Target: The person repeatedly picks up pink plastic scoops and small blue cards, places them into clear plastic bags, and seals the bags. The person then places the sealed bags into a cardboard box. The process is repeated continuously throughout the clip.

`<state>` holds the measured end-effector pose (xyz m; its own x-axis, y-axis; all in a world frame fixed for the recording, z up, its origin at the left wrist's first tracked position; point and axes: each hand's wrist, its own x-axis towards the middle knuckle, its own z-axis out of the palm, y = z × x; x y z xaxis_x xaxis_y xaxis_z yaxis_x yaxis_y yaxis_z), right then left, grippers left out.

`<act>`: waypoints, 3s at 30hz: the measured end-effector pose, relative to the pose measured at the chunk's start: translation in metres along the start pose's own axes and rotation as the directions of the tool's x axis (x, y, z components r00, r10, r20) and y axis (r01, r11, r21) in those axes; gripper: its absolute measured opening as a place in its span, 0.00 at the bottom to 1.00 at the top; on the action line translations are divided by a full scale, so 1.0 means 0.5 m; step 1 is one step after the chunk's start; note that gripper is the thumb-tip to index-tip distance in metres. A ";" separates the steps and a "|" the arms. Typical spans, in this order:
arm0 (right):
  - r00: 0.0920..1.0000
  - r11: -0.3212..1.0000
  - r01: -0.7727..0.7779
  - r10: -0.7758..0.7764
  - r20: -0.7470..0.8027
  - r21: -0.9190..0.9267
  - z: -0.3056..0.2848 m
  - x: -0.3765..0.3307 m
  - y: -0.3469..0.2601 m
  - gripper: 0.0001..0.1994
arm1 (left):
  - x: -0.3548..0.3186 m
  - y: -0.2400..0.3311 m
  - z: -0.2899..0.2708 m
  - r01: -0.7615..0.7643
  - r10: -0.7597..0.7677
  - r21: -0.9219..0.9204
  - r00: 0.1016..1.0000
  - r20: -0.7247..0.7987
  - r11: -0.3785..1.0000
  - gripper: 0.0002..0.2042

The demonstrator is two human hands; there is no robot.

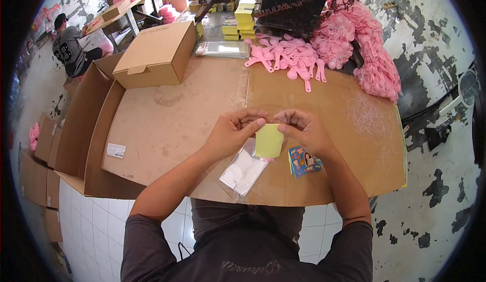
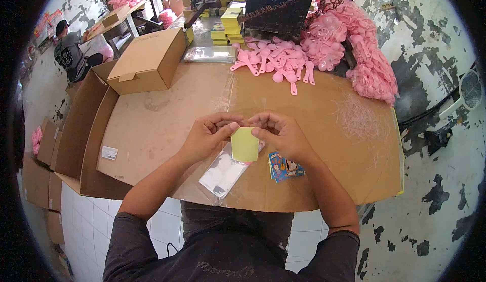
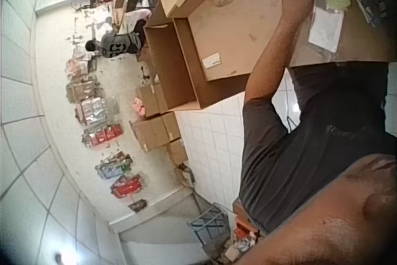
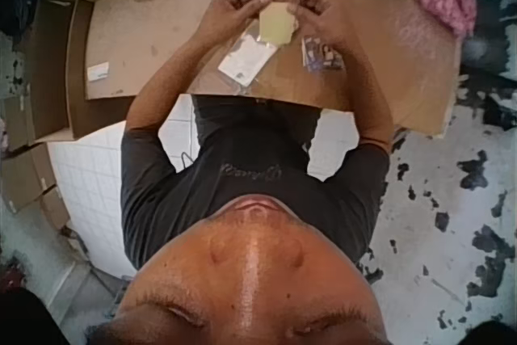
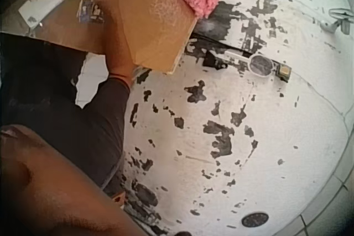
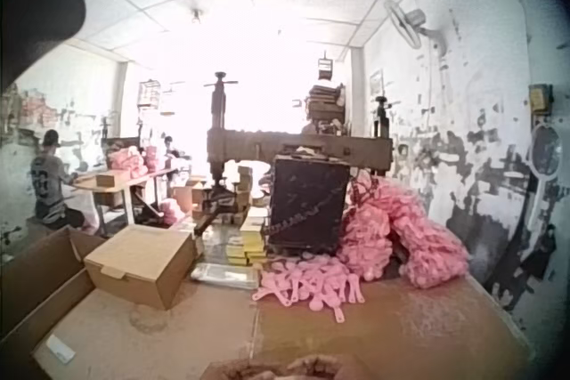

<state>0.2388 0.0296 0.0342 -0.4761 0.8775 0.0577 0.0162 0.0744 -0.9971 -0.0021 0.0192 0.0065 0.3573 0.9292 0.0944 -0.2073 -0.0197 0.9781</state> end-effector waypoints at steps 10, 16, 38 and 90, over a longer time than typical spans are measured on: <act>0.995 0.999 -0.040 0.040 -0.090 0.001 -0.033 0.004 0.039 0.10 | 0.003 -0.031 0.009 0.006 -0.011 -0.073 0.997 -0.077 0.997 0.10; 1.000 1.000 -0.006 0.006 -0.011 -0.011 -0.049 0.007 0.038 0.09 | 0.009 -0.033 -0.007 0.025 -0.026 -0.058 1.000 -0.014 0.998 0.10; 0.996 0.999 -0.019 0.021 0.082 -0.032 -0.062 0.008 0.051 0.13 | 0.010 -0.045 -0.017 0.093 -0.091 -0.071 0.995 0.042 0.993 0.13; 0.947 0.618 0.144 -0.312 -0.073 -0.773 -0.131 0.028 0.016 0.18 | -0.298 0.027 -0.264 0.302 0.367 0.866 0.813 -0.452 0.398 0.25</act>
<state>0.2898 0.0735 0.0303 -0.3921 0.8427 0.3689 0.6212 0.5383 -0.5695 -0.1786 -0.0706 -0.0187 -0.1972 0.9150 0.3520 0.8143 -0.0471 0.5785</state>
